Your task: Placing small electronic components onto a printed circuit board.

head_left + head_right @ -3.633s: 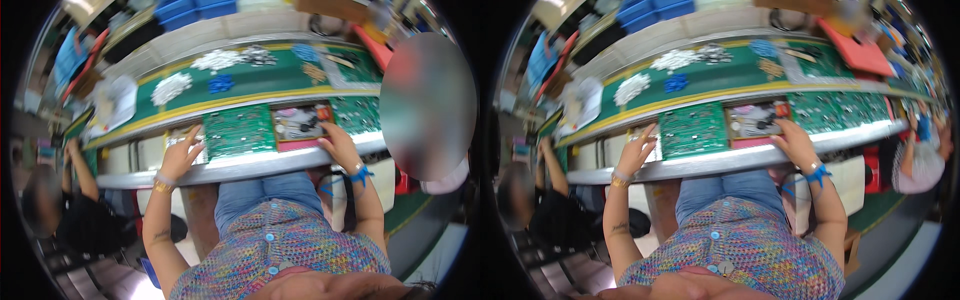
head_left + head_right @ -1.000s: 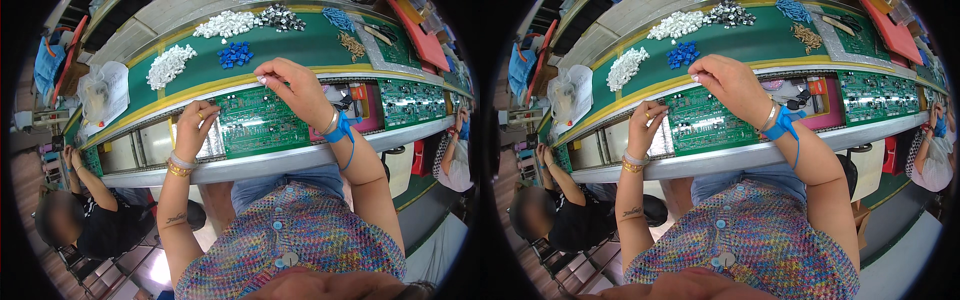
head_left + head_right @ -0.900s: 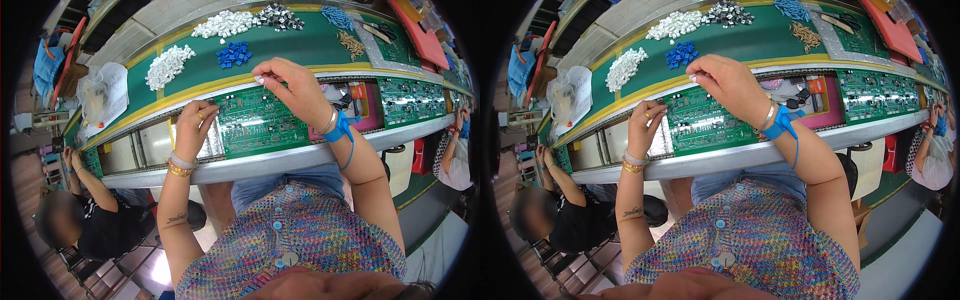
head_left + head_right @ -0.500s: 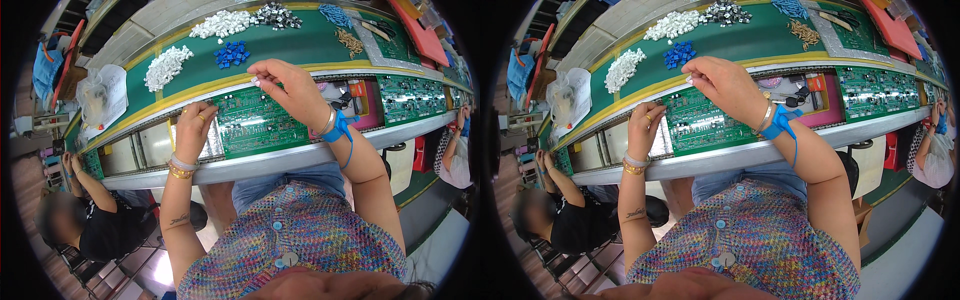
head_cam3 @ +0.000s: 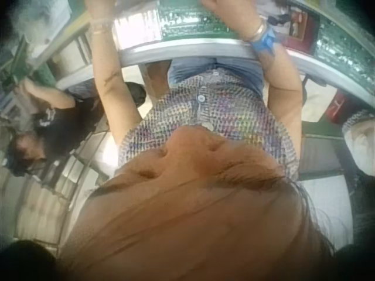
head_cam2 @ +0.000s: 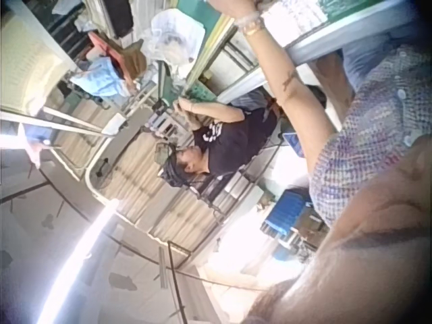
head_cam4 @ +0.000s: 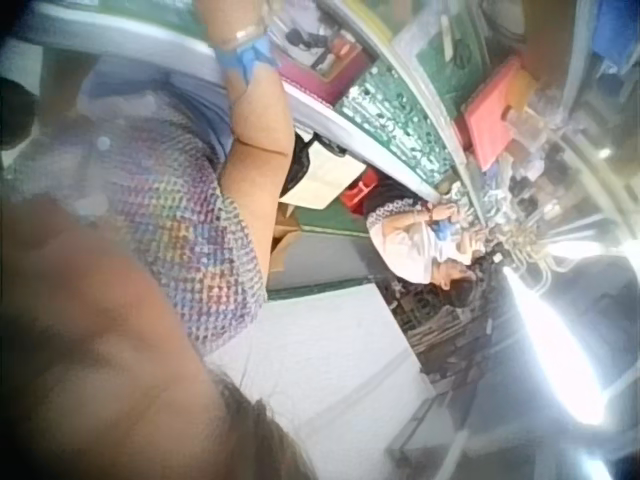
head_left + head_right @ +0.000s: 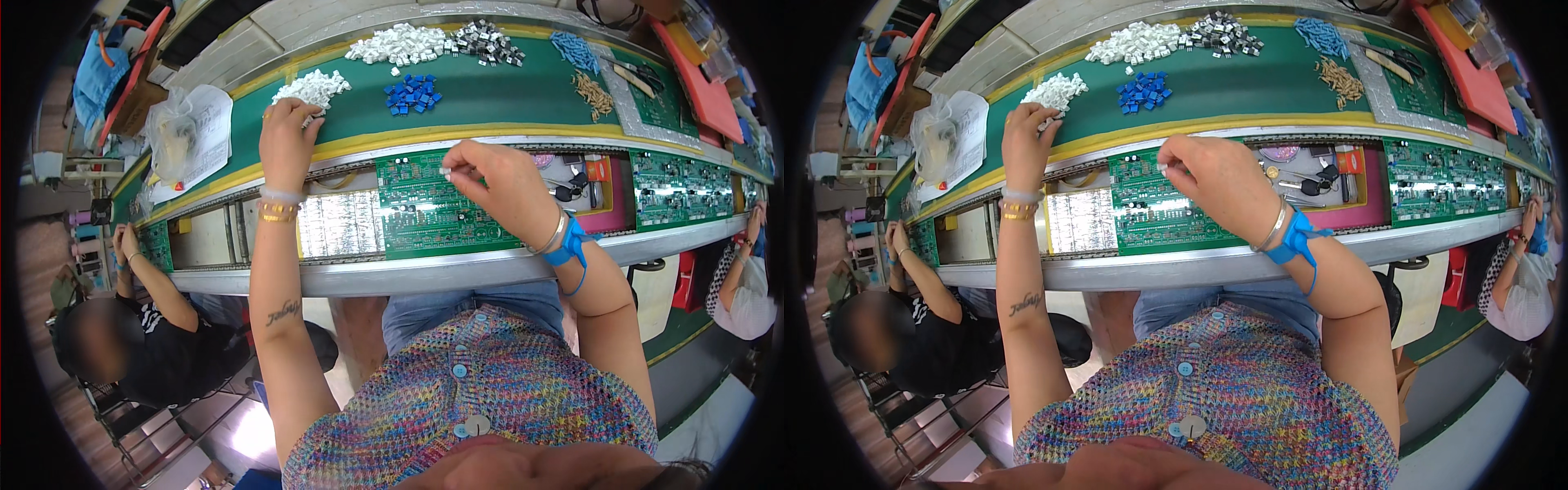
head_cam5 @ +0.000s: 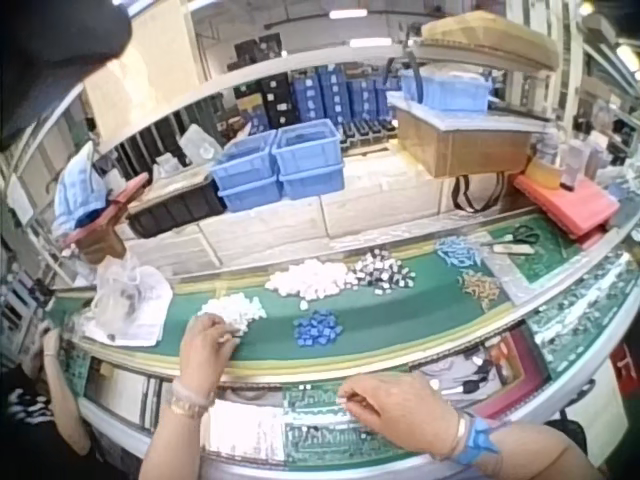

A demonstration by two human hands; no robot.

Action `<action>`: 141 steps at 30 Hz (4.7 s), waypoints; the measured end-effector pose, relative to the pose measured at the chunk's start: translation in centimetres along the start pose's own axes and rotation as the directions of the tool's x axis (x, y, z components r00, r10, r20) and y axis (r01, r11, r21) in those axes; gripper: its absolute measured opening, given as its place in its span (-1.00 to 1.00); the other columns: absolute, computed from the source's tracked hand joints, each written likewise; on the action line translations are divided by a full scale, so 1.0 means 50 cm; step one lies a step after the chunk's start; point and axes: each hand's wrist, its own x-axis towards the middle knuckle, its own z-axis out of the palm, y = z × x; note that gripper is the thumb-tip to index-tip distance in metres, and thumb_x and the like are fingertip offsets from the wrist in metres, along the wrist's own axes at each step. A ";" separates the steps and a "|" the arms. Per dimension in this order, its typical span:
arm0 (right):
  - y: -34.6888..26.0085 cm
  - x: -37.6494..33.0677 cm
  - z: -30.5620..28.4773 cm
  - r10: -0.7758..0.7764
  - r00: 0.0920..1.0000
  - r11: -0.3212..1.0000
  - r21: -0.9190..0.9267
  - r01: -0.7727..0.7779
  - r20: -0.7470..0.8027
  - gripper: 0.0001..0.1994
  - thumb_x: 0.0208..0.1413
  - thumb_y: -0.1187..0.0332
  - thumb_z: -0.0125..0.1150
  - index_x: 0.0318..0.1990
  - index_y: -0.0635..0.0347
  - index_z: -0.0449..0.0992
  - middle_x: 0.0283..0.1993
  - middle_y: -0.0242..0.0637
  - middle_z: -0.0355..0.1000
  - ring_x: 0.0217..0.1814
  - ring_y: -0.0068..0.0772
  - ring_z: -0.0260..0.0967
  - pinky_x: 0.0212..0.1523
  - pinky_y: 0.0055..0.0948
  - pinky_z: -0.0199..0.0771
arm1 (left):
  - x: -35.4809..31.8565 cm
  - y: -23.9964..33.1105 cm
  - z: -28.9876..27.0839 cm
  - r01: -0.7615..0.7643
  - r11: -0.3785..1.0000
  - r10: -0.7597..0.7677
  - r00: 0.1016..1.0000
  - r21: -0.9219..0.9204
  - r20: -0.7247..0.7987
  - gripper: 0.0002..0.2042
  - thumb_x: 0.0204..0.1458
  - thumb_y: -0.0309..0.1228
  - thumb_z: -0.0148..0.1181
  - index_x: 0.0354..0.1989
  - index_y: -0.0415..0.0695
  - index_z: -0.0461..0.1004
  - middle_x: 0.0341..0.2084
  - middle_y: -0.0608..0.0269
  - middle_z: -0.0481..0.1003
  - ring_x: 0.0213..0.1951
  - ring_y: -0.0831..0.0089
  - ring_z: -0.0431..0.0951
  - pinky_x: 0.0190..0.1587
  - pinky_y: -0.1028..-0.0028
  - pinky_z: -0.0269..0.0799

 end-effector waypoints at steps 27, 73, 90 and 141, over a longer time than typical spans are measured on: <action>0.032 0.004 0.068 -0.319 0.947 0.866 -0.394 0.308 0.038 -0.93 -0.29 0.50 0.22 -0.55 0.18 0.47 -0.34 -0.34 0.30 -0.19 -0.30 0.24 -0.18 -0.39 0.33 | -0.057 0.100 -0.032 0.390 0.722 -0.198 0.908 -0.571 0.369 -0.86 0.00 -0.52 0.19 -0.25 -0.18 0.57 -0.39 0.26 0.54 -0.38 0.58 0.51 -0.34 0.59 0.42; 0.026 0.008 0.053 -0.411 0.911 0.787 -0.493 0.371 0.029 -0.95 -0.25 0.48 0.17 -0.55 0.19 0.43 -0.35 -0.35 0.30 -0.23 -0.34 0.27 -0.23 -0.40 0.35 | -0.091 0.171 -0.038 -0.090 0.919 0.240 0.899 -0.383 0.365 -0.88 -0.30 -0.58 0.30 -0.51 -0.17 0.55 -0.45 0.28 0.46 -0.33 0.29 0.44 -0.27 0.40 0.34; 0.035 0.009 0.053 -0.399 0.914 0.790 -0.479 0.382 0.069 -0.97 -0.25 0.48 0.17 -0.57 0.17 0.45 -0.37 -0.34 0.30 -0.23 -0.33 0.27 -0.23 -0.41 0.35 | -0.098 0.174 -0.029 -0.131 0.922 0.267 0.897 -0.364 0.353 -0.91 -0.29 -0.55 0.29 -0.54 -0.17 0.53 -0.45 0.30 0.42 -0.32 0.29 0.41 -0.28 0.38 0.38; 0.033 0.021 0.058 -0.352 0.935 0.881 -0.352 0.315 -0.045 -0.83 -0.18 0.37 0.30 -0.39 0.14 0.49 -0.26 -0.35 0.36 -0.15 -0.26 0.28 -0.12 -0.32 0.32 | -0.091 0.178 -0.043 -0.164 0.928 0.293 0.876 -0.334 0.384 -0.91 -0.27 -0.55 0.28 -0.52 -0.19 0.52 -0.46 0.28 0.40 -0.30 0.28 0.40 -0.28 0.36 0.37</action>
